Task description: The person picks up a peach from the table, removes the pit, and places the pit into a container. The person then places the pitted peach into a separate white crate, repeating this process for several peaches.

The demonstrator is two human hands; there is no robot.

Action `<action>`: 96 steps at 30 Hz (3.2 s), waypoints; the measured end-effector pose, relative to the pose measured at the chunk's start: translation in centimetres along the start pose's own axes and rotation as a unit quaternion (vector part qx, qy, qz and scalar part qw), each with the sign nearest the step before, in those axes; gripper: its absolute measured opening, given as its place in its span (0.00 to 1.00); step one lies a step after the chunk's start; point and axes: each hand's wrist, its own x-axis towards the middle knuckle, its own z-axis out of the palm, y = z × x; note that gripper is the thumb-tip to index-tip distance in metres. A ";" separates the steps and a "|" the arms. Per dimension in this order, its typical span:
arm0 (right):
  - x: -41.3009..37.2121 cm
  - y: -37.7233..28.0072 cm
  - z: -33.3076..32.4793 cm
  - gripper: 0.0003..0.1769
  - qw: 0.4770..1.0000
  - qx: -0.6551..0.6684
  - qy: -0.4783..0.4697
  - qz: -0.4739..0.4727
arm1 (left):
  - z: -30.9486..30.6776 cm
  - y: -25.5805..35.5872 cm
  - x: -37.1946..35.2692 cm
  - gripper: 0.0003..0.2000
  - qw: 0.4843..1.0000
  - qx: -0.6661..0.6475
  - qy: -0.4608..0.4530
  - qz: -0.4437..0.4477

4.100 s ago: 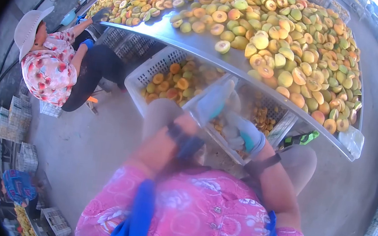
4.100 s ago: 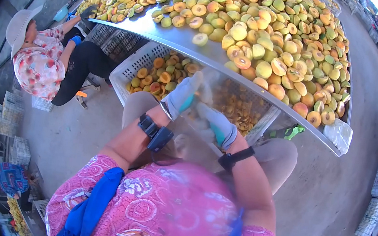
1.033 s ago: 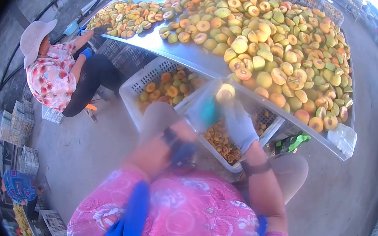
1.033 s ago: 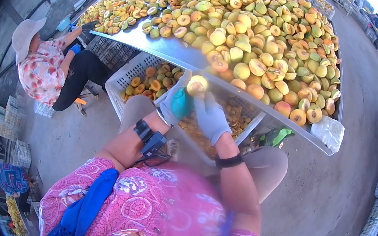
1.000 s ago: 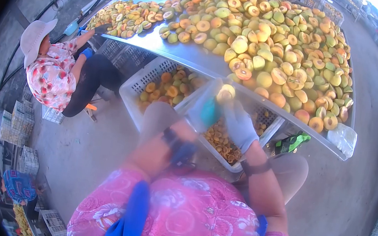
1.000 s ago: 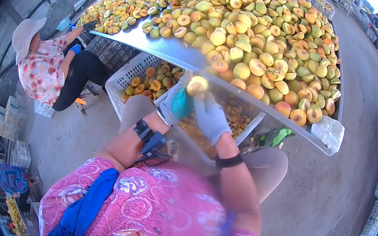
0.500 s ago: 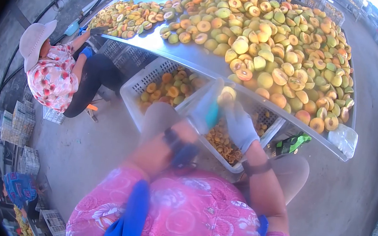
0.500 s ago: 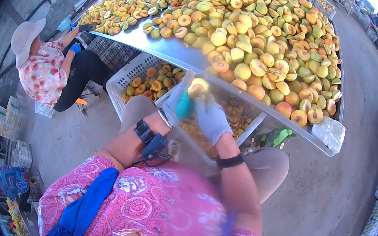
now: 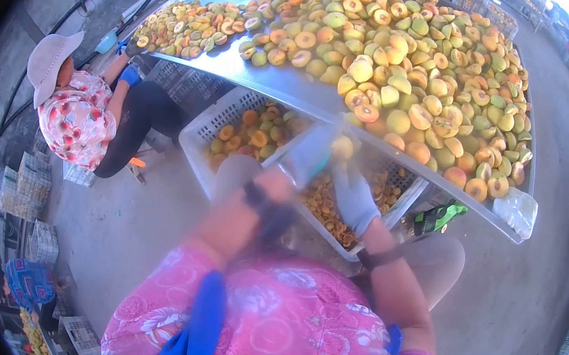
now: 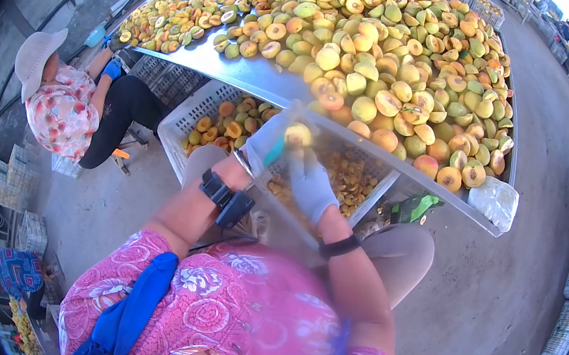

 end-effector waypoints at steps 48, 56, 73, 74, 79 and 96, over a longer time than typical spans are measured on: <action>-2.5 -0.7 -0.3 0.17 0.853 0.433 -0.187 0.222 | 0.6 -0.6 -2.7 0.24 0.978 -0.196 0.043 -0.060; -2.7 -0.9 -0.1 0.17 0.820 0.444 -0.246 0.266 | 0.2 -1.3 -4.0 0.24 0.994 -0.083 0.073 0.015; -4.2 -1.9 0.8 0.18 0.778 0.497 -0.270 0.273 | 1.8 3.6 -6.7 0.22 0.981 -0.161 -0.105 0.021; -4.2 -2.1 0.7 0.19 0.736 0.544 -0.290 0.279 | 1.3 1.9 -6.4 0.22 0.981 -0.162 -0.104 0.022; -3.8 -0.7 0.2 0.22 0.560 0.678 -0.435 0.192 | -2.2 -0.7 -4.0 0.19 0.911 -0.409 0.054 -0.002; -2.2 0.6 -1.9 0.19 0.718 0.653 -0.160 0.180 | 0.4 1.1 9.7 0.28 0.854 0.514 0.057 0.061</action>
